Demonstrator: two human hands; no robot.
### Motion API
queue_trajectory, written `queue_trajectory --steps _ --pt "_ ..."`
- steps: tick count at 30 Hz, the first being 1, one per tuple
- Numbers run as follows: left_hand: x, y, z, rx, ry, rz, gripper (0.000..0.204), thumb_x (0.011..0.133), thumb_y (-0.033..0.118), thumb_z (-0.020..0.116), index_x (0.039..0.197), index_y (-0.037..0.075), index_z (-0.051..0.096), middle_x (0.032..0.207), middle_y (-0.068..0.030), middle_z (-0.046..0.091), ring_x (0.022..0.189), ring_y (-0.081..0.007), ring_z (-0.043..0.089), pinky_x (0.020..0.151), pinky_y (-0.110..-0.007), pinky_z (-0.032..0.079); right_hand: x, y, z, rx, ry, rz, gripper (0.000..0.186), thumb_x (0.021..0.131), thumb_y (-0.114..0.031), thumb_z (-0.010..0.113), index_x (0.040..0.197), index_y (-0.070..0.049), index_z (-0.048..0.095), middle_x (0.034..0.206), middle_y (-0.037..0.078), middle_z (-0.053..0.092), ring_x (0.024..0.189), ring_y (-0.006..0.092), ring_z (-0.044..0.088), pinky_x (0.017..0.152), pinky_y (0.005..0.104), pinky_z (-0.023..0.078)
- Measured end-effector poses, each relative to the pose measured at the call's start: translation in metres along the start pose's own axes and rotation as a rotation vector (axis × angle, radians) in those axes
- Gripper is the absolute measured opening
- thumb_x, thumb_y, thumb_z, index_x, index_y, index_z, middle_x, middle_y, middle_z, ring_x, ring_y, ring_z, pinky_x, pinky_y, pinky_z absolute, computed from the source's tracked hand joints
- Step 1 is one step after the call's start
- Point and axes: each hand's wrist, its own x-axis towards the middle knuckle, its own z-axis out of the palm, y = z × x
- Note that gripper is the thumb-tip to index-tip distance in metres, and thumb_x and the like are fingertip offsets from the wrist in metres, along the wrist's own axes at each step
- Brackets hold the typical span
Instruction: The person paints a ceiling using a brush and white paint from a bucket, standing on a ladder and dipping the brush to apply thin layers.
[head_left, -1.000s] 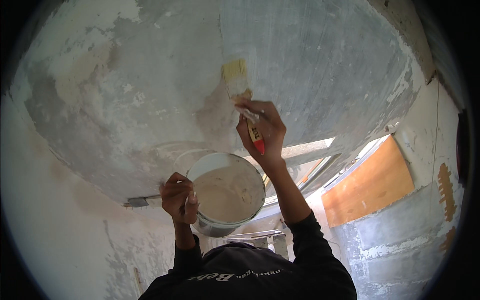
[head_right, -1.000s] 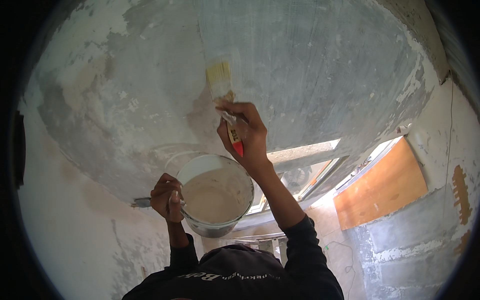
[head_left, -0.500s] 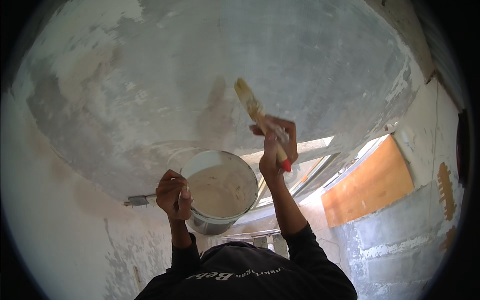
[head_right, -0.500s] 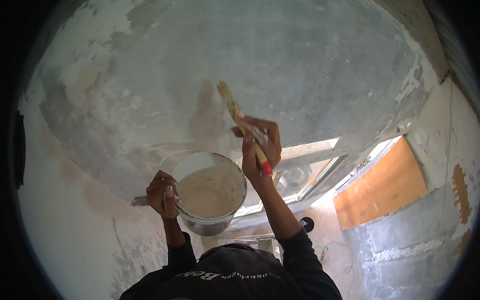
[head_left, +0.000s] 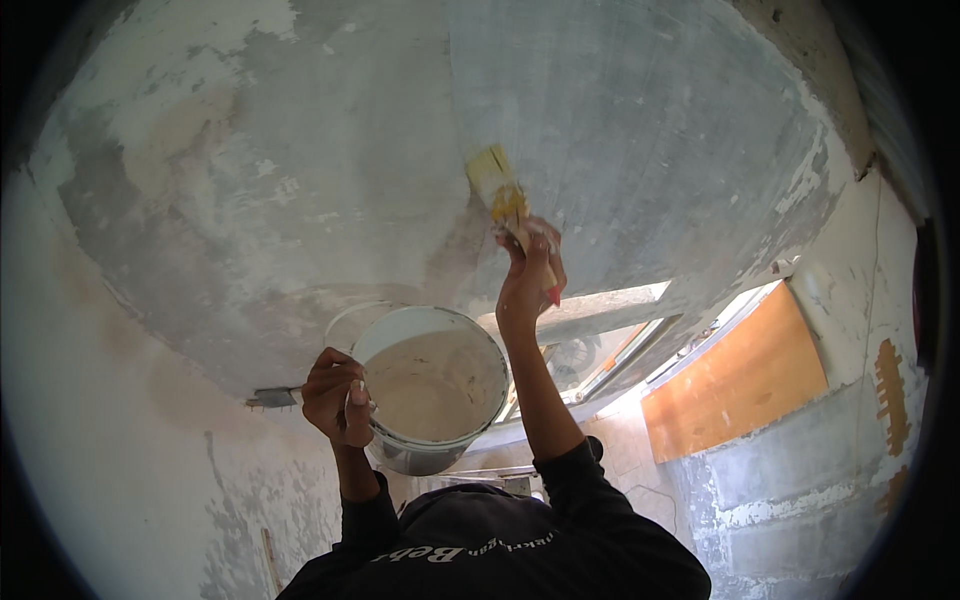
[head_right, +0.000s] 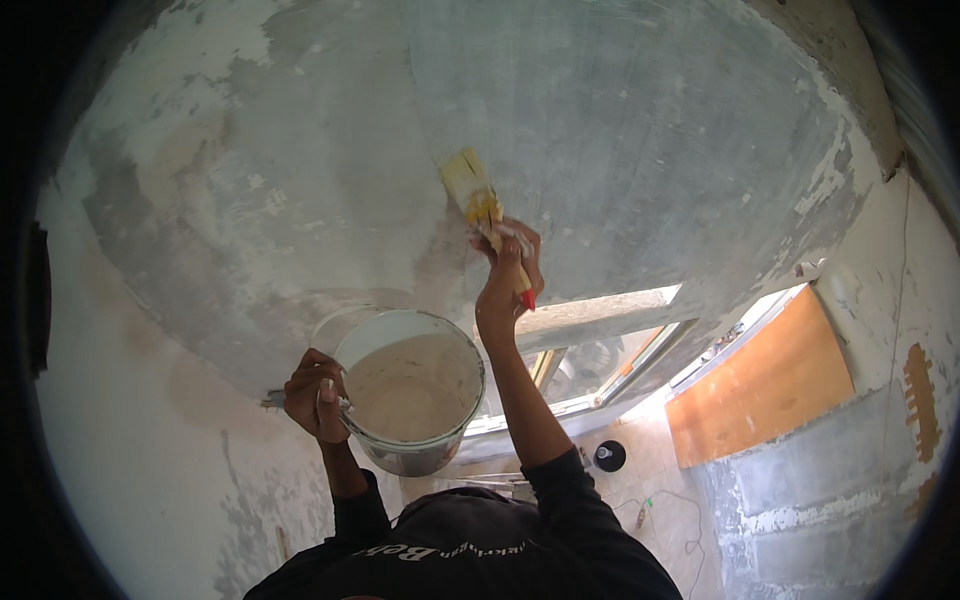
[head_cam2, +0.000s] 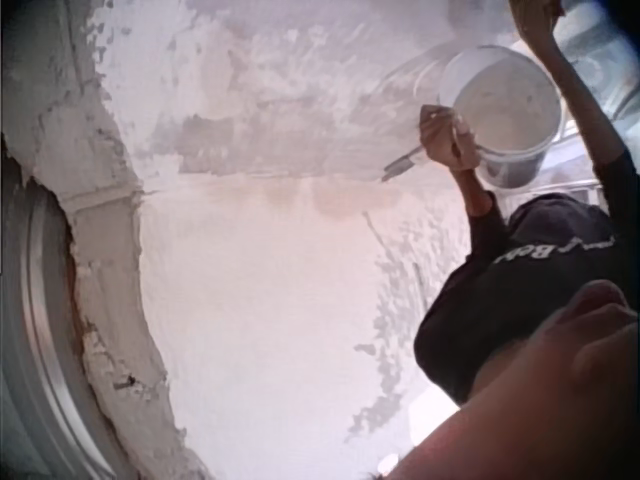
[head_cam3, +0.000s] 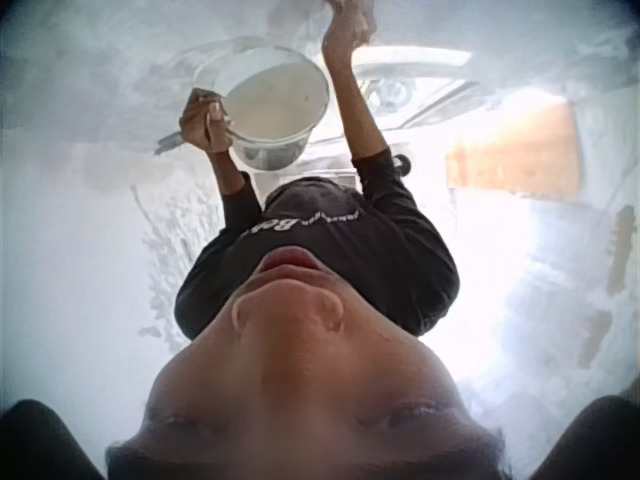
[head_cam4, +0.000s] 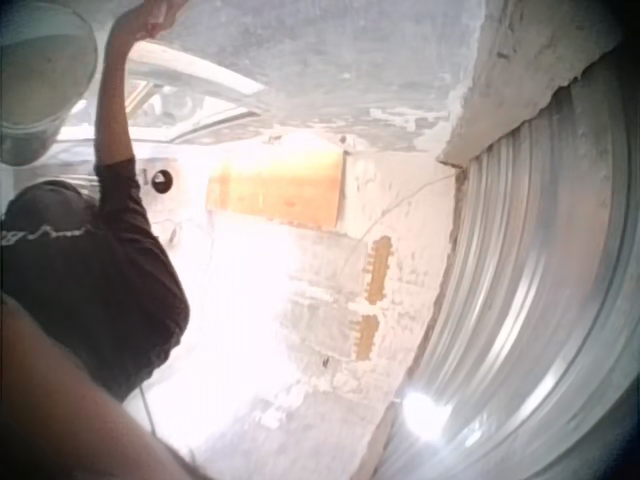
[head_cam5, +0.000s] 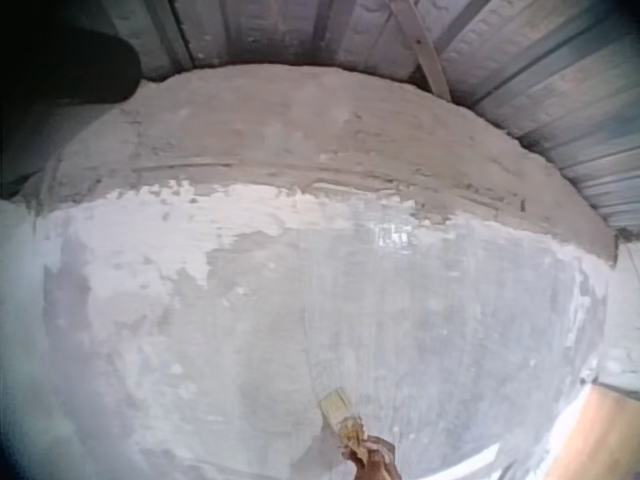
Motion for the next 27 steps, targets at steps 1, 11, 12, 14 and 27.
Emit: queue_trajectory --steps 1,11,12,14,27 --pt "0.000 -0.001 -0.002 0.013 -0.014 0.006 0.039 0.083 0.018 0.058 0.050 0.000 0.048 0.045 -0.0063 0.046 0.040 -0.0190 0.042 0.054 -0.034 0.042 -0.009 0.004 -0.007 -0.016 0.010 -0.005 0.025 0.100 -0.017 0.048 0.104 0.005 0.060 0.115 0.013 0.053 0.099 0.0250 0.061 0.081 0.0378 0.057" --pt "0.006 -0.004 -0.001 -0.033 0.024 -0.013 0.034 0.079 0.012 0.059 0.049 0.001 0.045 0.044 -0.0067 0.046 0.039 -0.0187 0.043 0.054 -0.034 0.042 -0.042 -0.011 -0.034 -0.003 0.095 0.011 0.025 0.098 -0.014 0.049 0.095 0.008 0.061 0.104 0.016 0.055 0.088 0.0281 0.066 0.079 0.0389 0.057" --pt "0.006 -0.006 -0.002 -0.050 0.023 -0.005 0.034 0.079 0.012 0.059 0.049 0.001 0.045 0.044 -0.0065 0.046 0.039 -0.0185 0.043 0.054 -0.034 0.042 -0.032 -0.017 -0.028 0.040 0.066 -0.034 0.024 0.097 -0.013 0.050 0.095 0.008 0.061 0.104 0.016 0.055 0.088 0.0284 0.065 0.079 0.0395 0.057" --pt "0.003 -0.013 -0.003 -0.084 0.024 0.003 0.034 0.080 0.012 0.058 0.050 0.001 0.045 0.044 -0.0061 0.047 0.039 -0.0181 0.042 0.054 -0.035 0.043 -0.005 -0.028 -0.005 0.059 0.031 -0.126 0.023 0.098 -0.013 0.050 0.102 0.006 0.060 0.106 0.015 0.055 0.090 0.0291 0.064 0.082 0.0422 0.056" --pt "0.003 -0.015 -0.004 -0.131 0.025 -0.070 0.029 0.077 0.011 0.058 0.052 0.001 0.048 0.045 -0.0066 0.048 0.039 -0.0181 0.042 0.055 -0.035 0.043 0.006 0.011 0.014 0.077 -0.018 -0.099 0.015 0.098 -0.010 0.050 0.103 0.002 0.057 0.121 0.012 0.052 0.105 0.0267 0.060 0.089 0.0431 0.058"
